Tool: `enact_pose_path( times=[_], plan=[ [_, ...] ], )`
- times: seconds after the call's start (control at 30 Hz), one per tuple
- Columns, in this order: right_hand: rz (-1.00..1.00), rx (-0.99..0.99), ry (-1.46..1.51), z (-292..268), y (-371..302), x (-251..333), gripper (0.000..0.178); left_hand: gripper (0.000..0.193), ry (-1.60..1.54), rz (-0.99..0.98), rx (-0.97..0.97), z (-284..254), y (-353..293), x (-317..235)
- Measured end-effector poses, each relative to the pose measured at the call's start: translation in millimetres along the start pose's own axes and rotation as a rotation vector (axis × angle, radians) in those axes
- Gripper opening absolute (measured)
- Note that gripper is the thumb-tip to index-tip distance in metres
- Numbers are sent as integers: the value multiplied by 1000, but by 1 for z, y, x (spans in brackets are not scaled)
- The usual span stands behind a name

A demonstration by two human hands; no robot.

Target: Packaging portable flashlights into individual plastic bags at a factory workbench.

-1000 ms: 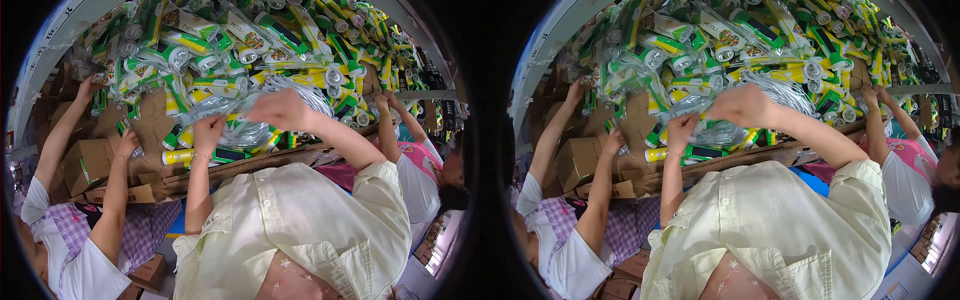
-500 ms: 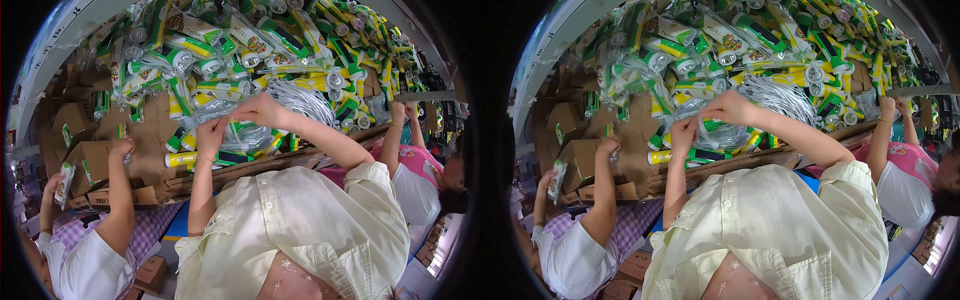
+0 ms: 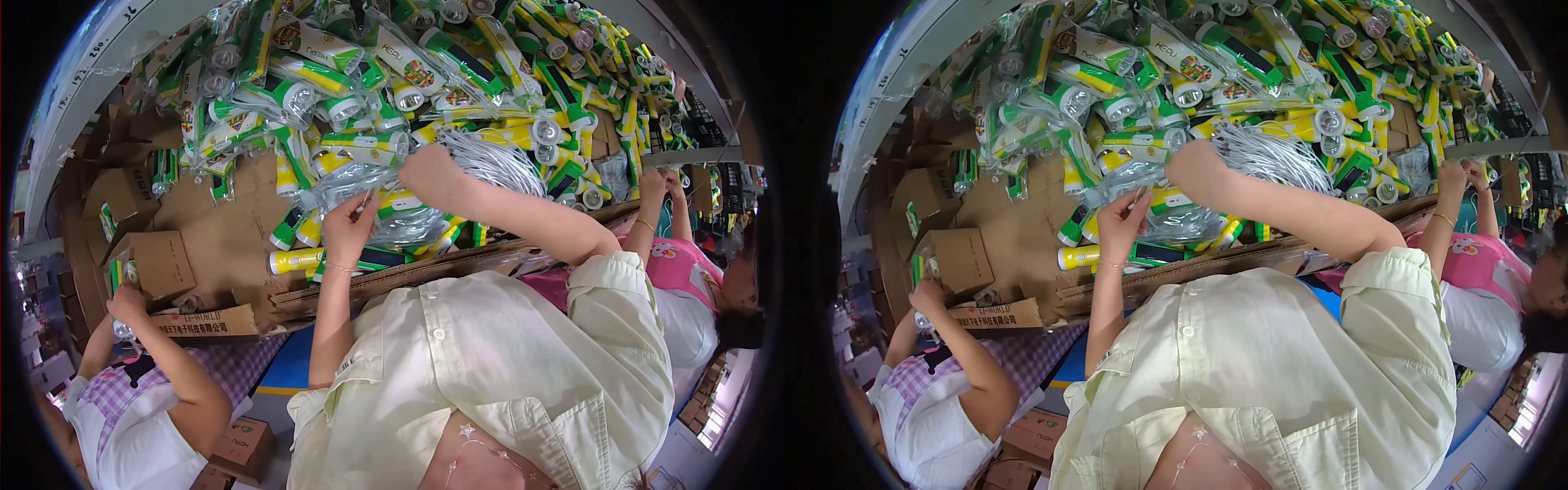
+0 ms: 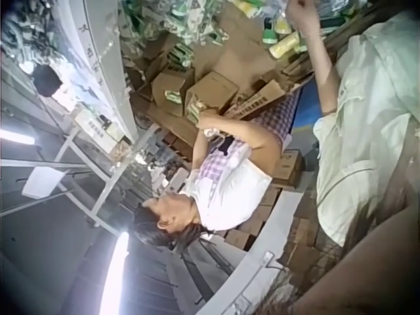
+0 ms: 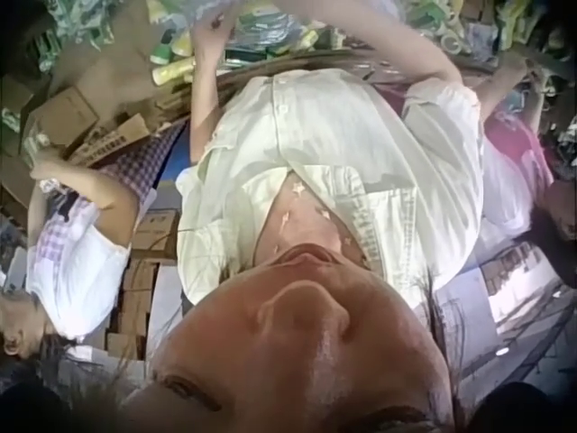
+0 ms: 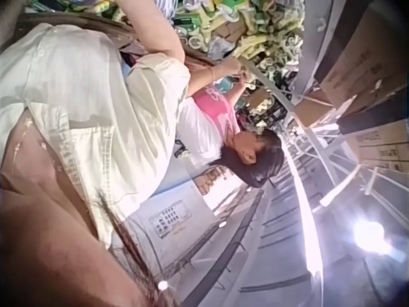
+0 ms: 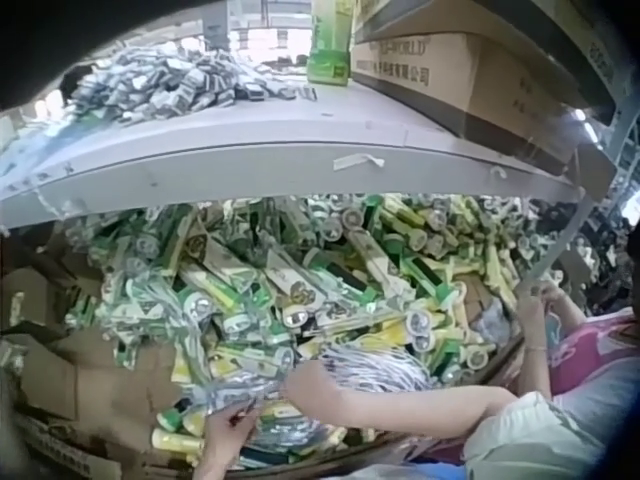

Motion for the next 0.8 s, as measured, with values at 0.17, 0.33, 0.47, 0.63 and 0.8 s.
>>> enact_pose_path(
  times=[0.17, 0.33, 0.47, 0.63, 0.8],
  plan=[
    [61, -76, 92, -40, -9, -27, 21, 21, -250, 30, 44, -18, 4, 21],
    [-65, -714, 624, -42, -3, -1, 23, 18, -90, 73, -101, -20, 9, 22],
    [-190, -840, 554, -8, 22, 26, 22, 8, -49, 113, -115, -20, 11, 17],
    [-259, -665, 421, -14, 21, 27, 14, 5, -20, 128, -97, -26, 9, 20],
    [-162, -534, 253, -14, -2, -26, 11, 5, -170, 170, -225, -74, 4, 32]
  ],
)
Point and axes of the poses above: each hand's wrist, its own y-axis towards the middle knuckle, its own z-axis out of the palm, x = y × z, the point moved 1 cm from there along y, towards the middle knuckle
